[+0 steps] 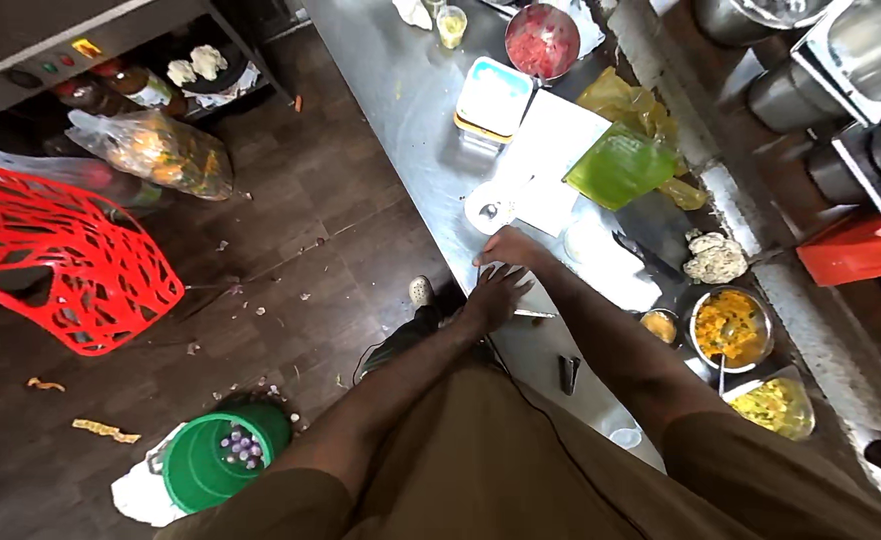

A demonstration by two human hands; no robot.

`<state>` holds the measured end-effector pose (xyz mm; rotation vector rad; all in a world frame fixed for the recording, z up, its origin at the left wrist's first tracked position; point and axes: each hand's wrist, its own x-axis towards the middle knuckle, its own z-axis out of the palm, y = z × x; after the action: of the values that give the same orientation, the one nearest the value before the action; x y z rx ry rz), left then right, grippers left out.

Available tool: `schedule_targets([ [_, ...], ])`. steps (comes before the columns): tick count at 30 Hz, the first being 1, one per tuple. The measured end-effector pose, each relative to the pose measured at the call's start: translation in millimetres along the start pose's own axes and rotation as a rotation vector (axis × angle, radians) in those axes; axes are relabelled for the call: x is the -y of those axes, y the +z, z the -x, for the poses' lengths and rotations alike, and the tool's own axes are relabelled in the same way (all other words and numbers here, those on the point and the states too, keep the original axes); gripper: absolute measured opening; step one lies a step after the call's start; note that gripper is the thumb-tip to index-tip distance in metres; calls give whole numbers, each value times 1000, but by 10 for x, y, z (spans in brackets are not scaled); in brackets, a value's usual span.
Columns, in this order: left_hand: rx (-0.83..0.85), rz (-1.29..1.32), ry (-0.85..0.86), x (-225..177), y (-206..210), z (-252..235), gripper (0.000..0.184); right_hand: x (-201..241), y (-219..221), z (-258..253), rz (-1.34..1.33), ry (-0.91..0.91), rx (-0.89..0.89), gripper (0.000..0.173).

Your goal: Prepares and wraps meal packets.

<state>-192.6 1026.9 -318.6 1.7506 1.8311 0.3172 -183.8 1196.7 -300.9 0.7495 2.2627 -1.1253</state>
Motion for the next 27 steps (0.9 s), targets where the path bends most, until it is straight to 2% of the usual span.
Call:
schedule_targets([
  [1,-11,-1,7,8,12,3,51,79,-6,16,29,62,5,61],
  [2,-30,2,18,8,30,9,48,130,4,22,62,121,-2,67],
  [4,-66,10,28,-3,62,14,44,110,66,-2,92,144,-38,56],
  [9,-34,-19,-9,17,93,-5,51,-2,136,-125,46,-17,-50,19],
  [11,-46,5,18,1,72,-2,50,17,104,-24,12,-16,-90,15],
  [14,-206,162,66,75,-122,221,40,93,90,280,-151,-14,-299,22],
  [15,-280,229,17,110,-194,350,35,137,99,409,-192,-3,-386,24],
  [17,-369,454,-260,220,-211,589,27,190,229,633,-235,15,-532,18],
  [19,-379,822,-547,409,-95,653,24,202,437,705,-270,52,-531,19],
  [20,-351,1012,-618,488,-21,639,25,204,543,701,-276,99,-496,24],
  [23,-241,1322,-629,567,45,559,30,205,725,639,-275,185,-487,29],
  [27,-214,1412,-631,560,87,553,30,191,736,612,-278,209,-486,29],
])
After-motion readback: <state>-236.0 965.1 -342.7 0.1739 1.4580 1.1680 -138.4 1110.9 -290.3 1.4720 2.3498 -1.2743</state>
